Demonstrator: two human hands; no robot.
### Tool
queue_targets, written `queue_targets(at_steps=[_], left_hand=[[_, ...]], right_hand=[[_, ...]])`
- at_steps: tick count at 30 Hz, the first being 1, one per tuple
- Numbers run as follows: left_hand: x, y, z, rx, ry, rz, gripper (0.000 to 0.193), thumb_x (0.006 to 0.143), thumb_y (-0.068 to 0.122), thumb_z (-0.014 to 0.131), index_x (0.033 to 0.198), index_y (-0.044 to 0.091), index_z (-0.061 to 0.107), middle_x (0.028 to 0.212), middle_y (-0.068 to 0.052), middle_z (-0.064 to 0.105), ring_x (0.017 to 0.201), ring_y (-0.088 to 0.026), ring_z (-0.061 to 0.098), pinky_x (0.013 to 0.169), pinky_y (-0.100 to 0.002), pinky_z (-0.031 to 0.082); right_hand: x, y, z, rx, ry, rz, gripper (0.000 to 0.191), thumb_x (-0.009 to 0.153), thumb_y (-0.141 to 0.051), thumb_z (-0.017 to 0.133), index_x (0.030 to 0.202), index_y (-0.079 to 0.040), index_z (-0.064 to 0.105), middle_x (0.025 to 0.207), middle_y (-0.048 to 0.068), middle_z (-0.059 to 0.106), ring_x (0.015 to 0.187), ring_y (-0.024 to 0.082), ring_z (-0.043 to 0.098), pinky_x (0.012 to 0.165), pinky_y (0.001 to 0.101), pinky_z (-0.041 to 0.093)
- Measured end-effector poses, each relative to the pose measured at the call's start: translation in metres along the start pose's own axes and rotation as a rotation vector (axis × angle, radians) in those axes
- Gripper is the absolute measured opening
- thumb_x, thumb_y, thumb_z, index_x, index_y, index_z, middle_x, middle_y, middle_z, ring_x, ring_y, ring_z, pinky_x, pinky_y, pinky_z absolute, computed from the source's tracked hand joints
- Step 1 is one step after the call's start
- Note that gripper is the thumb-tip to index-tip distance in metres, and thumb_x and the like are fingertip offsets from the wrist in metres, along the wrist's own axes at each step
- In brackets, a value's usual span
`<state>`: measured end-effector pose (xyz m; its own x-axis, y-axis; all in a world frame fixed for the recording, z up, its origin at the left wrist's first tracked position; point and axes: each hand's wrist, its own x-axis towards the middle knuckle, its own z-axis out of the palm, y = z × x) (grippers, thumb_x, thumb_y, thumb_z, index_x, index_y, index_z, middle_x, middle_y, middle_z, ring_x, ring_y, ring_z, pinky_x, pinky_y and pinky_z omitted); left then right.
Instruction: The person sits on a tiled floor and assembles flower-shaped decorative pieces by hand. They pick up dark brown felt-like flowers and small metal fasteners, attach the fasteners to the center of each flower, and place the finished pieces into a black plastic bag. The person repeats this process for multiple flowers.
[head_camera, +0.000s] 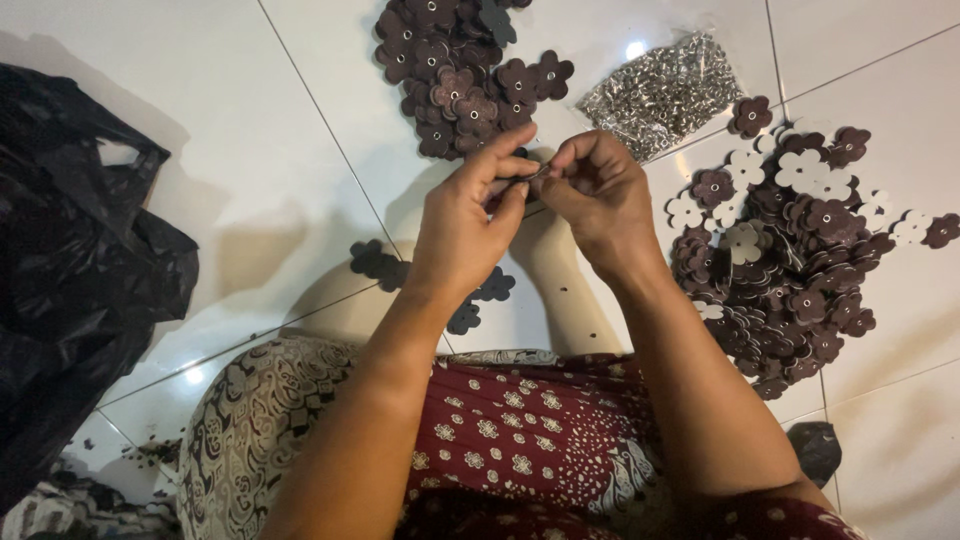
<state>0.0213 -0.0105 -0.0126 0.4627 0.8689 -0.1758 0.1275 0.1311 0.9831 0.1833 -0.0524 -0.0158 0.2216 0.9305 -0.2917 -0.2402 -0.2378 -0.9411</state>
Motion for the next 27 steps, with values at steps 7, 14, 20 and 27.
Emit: queue_targets(at_steps=[7, 14, 20, 27], left_hand=[[0.007, -0.007, 0.0, -0.14, 0.145, -0.087, 0.053, 0.099, -0.003, 0.064, 0.149, 0.009, 0.052, 0.114, -0.005, 0.072, 0.093, -0.007, 0.066, 0.082, -0.023, 0.057], [0.006, -0.013, -0.003, -0.098, 0.15, -0.103, 0.058, 0.095, -0.004, 0.069, 0.148, 0.009, 0.052, 0.106, -0.004, 0.069, 0.088, -0.006, 0.066, 0.08, -0.022, 0.057], [0.008, -0.005, -0.006, -0.049, 0.221, -0.069, 0.054, 0.097, -0.003, 0.069, 0.147, 0.009, 0.054, 0.109, -0.004, 0.068, 0.086, -0.006, 0.064, 0.075, -0.022, 0.056], [0.002, 0.007, -0.009, 0.507, 0.439, 0.395, 0.058, 0.095, 0.006, 0.075, 0.147, 0.005, 0.047, 0.137, -0.017, 0.06, 0.123, -0.028, 0.063, 0.101, -0.036, 0.058]], right_hand=[[0.004, -0.013, -0.022, -0.153, 0.021, 0.141, 0.016, 0.094, 0.003, 0.064, 0.109, -0.003, 0.061, 0.105, 0.008, 0.073, 0.096, 0.013, 0.072, 0.086, 0.0288, 0.063], [0.001, -0.03, -0.051, -0.485, 0.085, -0.057, 0.012, 0.099, 0.003, 0.071, 0.109, -0.002, 0.068, 0.103, 0.01, 0.073, 0.09, 0.015, 0.071, 0.081, 0.0268, 0.062], [-0.005, -0.036, -0.049, -1.002, 0.075, -0.173, 0.01, 0.092, -0.001, 0.076, 0.102, -0.004, 0.077, 0.1, 0.011, 0.077, 0.083, 0.018, 0.075, 0.073, 0.0298, 0.061], [-0.005, -0.021, -0.033, -1.184, 0.026, -0.205, 0.01, 0.089, -0.012, 0.078, 0.098, -0.007, 0.078, 0.094, 0.011, 0.076, 0.077, 0.025, 0.074, 0.069, 0.0372, 0.057]])
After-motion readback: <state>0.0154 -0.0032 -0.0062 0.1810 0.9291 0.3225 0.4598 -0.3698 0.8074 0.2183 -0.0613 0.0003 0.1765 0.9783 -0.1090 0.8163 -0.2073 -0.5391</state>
